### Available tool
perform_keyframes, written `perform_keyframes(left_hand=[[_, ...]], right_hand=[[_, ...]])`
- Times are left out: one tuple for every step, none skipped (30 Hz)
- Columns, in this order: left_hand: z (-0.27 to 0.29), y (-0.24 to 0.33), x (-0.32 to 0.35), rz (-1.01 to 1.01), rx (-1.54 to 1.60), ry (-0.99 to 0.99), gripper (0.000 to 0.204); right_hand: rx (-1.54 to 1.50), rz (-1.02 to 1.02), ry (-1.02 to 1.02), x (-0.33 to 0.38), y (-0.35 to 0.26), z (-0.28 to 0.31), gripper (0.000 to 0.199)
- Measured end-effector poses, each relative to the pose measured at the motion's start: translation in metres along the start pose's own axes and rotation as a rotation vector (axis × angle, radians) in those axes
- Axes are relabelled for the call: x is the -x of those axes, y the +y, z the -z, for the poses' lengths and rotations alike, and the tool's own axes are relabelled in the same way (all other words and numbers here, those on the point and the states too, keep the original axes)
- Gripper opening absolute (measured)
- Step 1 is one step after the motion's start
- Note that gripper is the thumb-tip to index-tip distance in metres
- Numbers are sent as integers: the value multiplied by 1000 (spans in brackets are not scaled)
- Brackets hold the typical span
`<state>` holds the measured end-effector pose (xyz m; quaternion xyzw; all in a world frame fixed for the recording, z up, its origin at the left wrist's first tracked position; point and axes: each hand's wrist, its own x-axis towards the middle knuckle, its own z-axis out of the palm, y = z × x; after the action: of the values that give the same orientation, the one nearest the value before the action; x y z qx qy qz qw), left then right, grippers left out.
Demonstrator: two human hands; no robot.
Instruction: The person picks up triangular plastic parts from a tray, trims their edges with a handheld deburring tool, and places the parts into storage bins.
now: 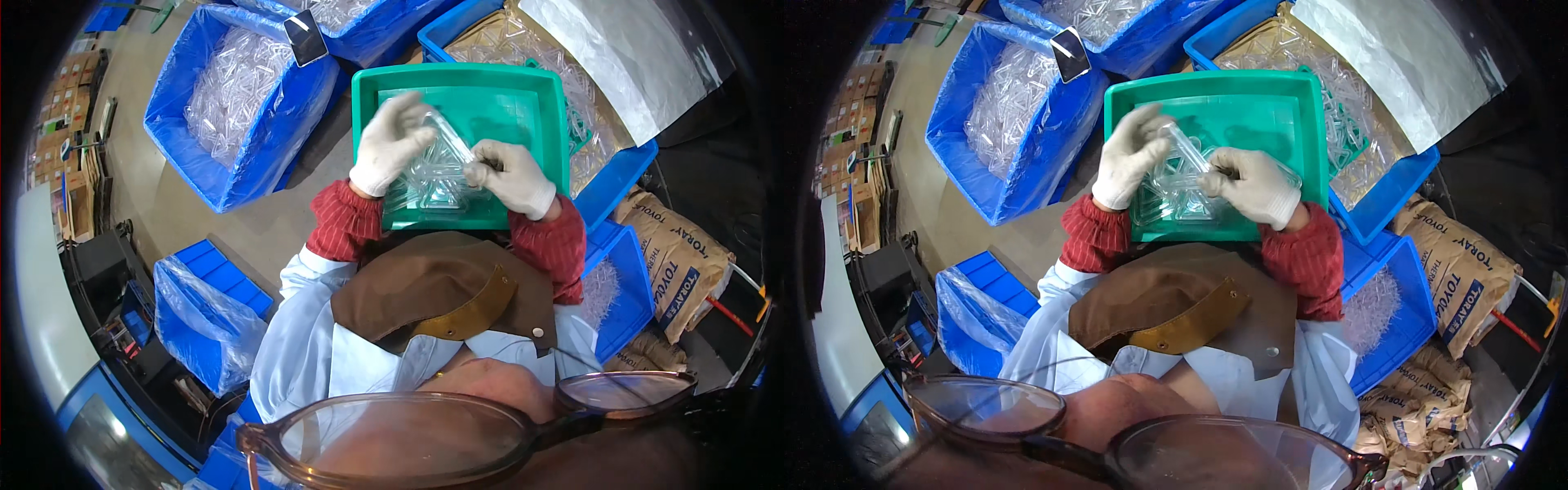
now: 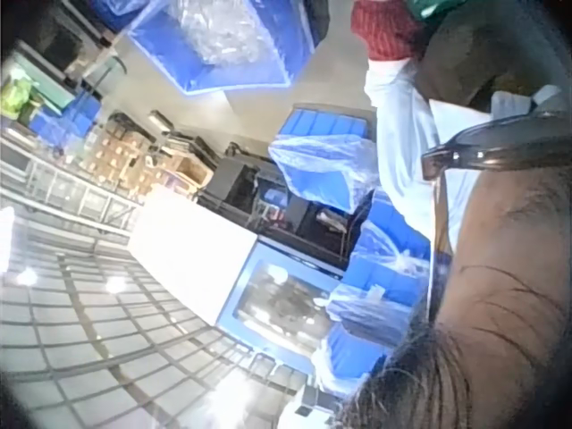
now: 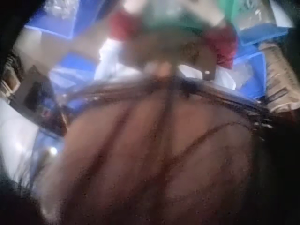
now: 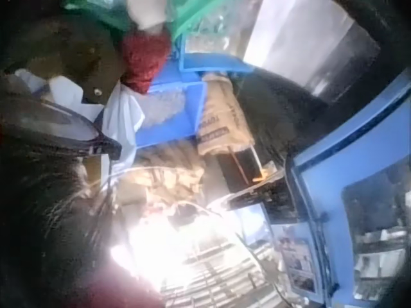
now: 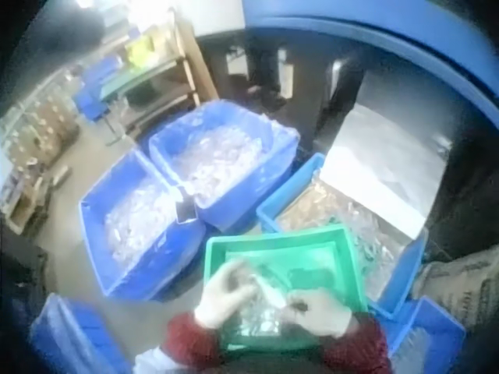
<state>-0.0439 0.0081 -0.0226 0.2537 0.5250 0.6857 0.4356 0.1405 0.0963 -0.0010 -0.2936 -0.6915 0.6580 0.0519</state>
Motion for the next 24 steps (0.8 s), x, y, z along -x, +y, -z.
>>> perform_keyframes(left_hand=[[0, 2, -1, 76, -113, -184, 43], [2, 3, -2, 153, -225, -368, 38], [8, 2, 0, 367, -35, -419, 25], [4, 0, 1, 369, -35, -423, 25], [-2, -3, 5, 328, 56, -342, 21], [-6, -4, 9, 285, 145, -261, 18], [-9, -4, 12, 301, 136, -240, 19], [-10, -6, 14, 303, 136, -244, 19], [-11, -9, 16, 303, 155, -222, 19], [-11, -11, 18, 301, 172, -195, 19], [-15, -9, 20, 281, 138, -153, 19], [-16, -12, 20, 280, 137, -152, 19], [-17, -16, 21, 271, 170, -120, 19], [-17, -18, 21, 262, 204, -89, 19], [-17, -18, 21, 260, 204, -89, 19], [-17, -18, 23, 273, 218, -87, 19], [-17, -18, 24, 287, 232, -85, 19], [-17, -18, 24, 286, 232, -85, 19], [-17, -17, 25, 329, 220, -55, 21], [-17, -17, 25, 372, 208, -24, 22], [-17, -15, 26, 373, 208, -26, 22], [-17, -14, 26, 371, 217, -46, 27], [-17, -12, 26, 370, 225, -66, 33], [-17, -12, 26, 370, 226, -68, 33]], right_hand=[[-64, 86, -42, -2, 0, 2, 25], [-70, 80, -42, 0, -2, 2, 25], [-130, 36, -10, 3, -9, 4, 27], [-184, -3, 26, 2, -15, 7, 29], [-316, 45, 61, 1, -11, 5, 34], [-317, 44, 63, 0, -5, 5, 34], [-396, 31, 46, -1, 1, 5, 35], [-475, 18, 29, 0, 5, 6, 36], [-476, 17, 33, 0, 8, 5, 36], [-508, 32, 55, 0, 9, 3, 36], [-540, 47, 77, 0, 10, 1, 36], [-540, 48, 76, 0, 10, -1, 36], [-544, 55, 111, -1, 10, -3, 36], [-548, 63, 147, -1, 11, -5, 36], [-547, 64, 146, -1, 11, -5, 36], [-557, 68, 138, 0, 13, -6, 36], [-567, 73, 131, 0, 14, -6, 37], [-566, 73, 130, -1, 14, -6, 37], [-529, 131, 135, 0, 13, -6, 41], [-491, 188, 141, 0, 12, -5, 44], [-490, 188, 142, -1, 13, -9, 44], [-321, 344, 269, -4, 16, -15, 46], [-147, 495, 394, -6, 17, -18, 48], [-145, 495, 396, -4, 15, -16, 48]])
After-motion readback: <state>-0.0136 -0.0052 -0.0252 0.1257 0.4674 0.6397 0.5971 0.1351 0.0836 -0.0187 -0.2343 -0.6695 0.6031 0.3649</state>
